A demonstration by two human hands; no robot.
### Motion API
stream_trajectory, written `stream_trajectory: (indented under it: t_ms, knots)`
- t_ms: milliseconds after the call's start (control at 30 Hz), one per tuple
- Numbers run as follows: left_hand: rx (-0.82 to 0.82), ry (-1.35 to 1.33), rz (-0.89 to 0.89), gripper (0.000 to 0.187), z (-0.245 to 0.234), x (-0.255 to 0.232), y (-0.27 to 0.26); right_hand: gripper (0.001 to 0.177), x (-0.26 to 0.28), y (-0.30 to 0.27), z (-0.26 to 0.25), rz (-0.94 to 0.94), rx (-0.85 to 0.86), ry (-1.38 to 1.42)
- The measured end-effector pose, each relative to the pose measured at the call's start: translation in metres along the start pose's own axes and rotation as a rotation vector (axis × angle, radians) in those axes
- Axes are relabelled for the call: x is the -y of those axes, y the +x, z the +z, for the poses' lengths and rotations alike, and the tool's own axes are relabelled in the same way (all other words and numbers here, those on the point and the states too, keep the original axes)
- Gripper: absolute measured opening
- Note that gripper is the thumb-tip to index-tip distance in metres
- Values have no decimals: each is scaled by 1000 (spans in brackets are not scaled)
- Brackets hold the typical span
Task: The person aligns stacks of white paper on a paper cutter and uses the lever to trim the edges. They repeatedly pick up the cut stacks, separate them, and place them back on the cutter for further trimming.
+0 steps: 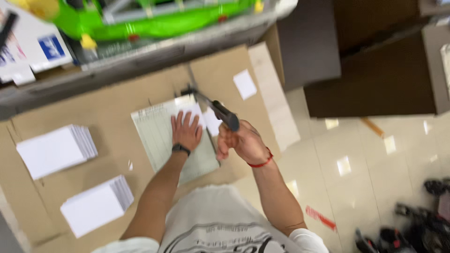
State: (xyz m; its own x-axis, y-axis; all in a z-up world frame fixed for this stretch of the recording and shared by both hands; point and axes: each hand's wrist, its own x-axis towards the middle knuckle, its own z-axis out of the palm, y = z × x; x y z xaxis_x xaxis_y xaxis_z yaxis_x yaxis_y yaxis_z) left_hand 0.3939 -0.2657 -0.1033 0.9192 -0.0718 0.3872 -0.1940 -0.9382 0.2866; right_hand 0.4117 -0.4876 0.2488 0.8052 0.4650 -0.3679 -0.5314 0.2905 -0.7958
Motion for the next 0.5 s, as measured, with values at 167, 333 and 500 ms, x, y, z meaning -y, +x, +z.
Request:
stream_trajectory:
  t_ms: [167, 333, 500]
  knots:
    - [20, 18, -46, 52, -5, -2, 18, 73, 47, 91, -14, -155, 189, -53]
    - [47, 36, -23, 52, 7, -1, -4, 41, 8, 113, -86, -127, 212, -256]
    - [82, 16, -23, 48, 11, 0, -15, 23, -126, 136, -180, 183, -183, -579]
